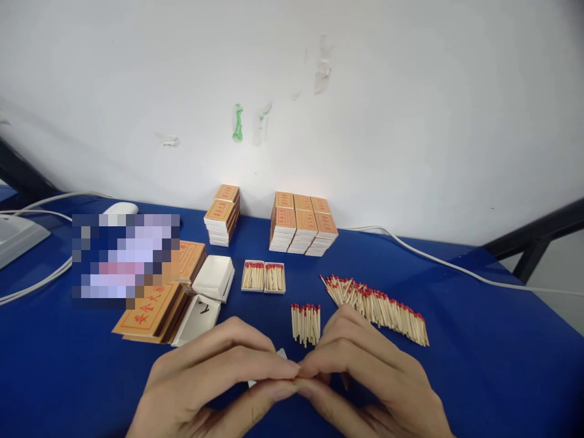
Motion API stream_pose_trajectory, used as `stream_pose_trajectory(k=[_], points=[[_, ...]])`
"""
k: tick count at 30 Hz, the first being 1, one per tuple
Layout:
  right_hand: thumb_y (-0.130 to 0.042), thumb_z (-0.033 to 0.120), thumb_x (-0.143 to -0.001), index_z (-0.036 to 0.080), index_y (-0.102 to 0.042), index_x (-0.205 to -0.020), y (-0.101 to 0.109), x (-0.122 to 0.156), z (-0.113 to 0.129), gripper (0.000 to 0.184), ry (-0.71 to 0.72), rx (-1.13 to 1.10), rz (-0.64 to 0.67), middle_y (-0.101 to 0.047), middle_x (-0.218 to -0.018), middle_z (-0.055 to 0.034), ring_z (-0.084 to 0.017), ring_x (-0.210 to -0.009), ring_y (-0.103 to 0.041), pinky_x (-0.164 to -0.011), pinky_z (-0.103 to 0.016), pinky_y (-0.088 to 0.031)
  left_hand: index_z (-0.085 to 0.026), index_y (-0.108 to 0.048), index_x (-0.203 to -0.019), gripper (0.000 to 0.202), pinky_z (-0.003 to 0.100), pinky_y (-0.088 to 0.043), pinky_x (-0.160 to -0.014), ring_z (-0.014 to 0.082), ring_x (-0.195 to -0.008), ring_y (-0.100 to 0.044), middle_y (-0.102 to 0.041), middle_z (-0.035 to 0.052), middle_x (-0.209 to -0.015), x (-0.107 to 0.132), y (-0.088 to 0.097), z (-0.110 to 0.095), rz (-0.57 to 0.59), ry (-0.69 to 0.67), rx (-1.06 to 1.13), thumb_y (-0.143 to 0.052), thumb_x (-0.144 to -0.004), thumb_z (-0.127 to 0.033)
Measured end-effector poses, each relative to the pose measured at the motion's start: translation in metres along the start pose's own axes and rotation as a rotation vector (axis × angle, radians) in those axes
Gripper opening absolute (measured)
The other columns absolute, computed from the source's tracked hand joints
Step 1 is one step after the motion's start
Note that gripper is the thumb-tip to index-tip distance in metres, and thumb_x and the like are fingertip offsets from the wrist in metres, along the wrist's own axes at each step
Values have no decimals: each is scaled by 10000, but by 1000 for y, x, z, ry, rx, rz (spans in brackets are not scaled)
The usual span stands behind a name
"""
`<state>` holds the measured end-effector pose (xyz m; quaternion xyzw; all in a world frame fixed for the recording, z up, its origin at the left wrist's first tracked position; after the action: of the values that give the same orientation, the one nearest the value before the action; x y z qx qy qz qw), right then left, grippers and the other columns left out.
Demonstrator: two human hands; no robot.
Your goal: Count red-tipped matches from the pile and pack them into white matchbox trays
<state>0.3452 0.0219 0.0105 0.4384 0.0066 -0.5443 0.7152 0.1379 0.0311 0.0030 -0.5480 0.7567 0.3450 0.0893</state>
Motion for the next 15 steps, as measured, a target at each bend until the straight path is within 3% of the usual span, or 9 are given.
stream_pose_trajectory(k=[10, 15], points=[[-773, 86, -962, 217, -739, -987, -4, 5, 2, 138, 73, 41, -75, -743, -799, -14, -157, -695, -638, -656, -307, -566, -304, -809, -1088, 132, 85, -627, -709, 62, -785, -768, -764, -56, -939, 2, -1, 4, 19, 15, -4, -780, -1012, -200], [-792, 142, -970, 224, -764, -1106, -8, 3, -2, 162, 94, 35, -33, -762, -837, -16, -163, -724, -653, -678, -320, -576, -301, -799, -1052, 101, 82, -620, -724, 65, -787, -769, -764, -52, -927, 3, -1, 5, -14, 58, 7, -769, -1017, -210]])
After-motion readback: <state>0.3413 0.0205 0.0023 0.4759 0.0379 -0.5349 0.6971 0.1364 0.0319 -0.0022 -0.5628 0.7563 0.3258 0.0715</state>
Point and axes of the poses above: each hand's wrist, its own x-axis away from the middle knuckle, its own y-axis out of the back of the hand, z = x × y, the point moved 3 cm from there along -x, towards the middle knuckle
